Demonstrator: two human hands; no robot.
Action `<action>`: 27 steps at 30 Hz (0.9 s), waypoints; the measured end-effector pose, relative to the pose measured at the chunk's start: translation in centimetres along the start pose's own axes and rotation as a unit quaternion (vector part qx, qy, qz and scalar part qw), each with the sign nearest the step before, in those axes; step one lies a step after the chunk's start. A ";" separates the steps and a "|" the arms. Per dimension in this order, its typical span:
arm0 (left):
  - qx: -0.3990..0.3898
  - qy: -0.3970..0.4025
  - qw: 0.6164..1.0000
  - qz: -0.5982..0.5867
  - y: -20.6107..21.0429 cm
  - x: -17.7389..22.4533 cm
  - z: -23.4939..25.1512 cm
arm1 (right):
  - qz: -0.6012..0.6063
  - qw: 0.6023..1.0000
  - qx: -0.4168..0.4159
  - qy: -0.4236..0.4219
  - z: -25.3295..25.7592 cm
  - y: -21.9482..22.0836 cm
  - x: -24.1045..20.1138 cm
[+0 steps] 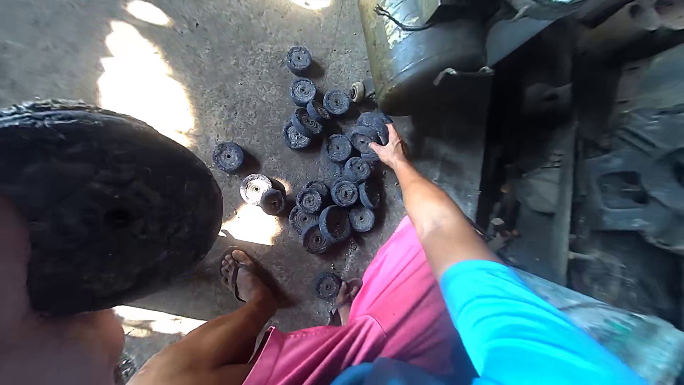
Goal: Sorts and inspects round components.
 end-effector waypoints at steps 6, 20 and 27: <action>-0.071 0.018 0.997 -0.010 1.6 -0.4 1.3 | 0.176 0.984 -0.004 0.029 -1.4 0.7 1.9; 0.012 -0.036 0.999 0.009 -5.5 -8.2 0.9 | 0.398 0.872 0.040 0.281 -2.9 1.1 4.4; -0.015 -0.026 1.000 -0.001 0.6 -3.4 1.8 | 0.425 0.857 0.006 0.292 -2.5 3.4 2.1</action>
Point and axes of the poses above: each hand's wrist, its own z-axis towards the middle knuckle, its own y-axis out of the palm, x = y × z, the point moved 1 cm from there along z, towards the middle knuckle, and after that the axes turned 8 degrees about -z, right-handed, at the moved point
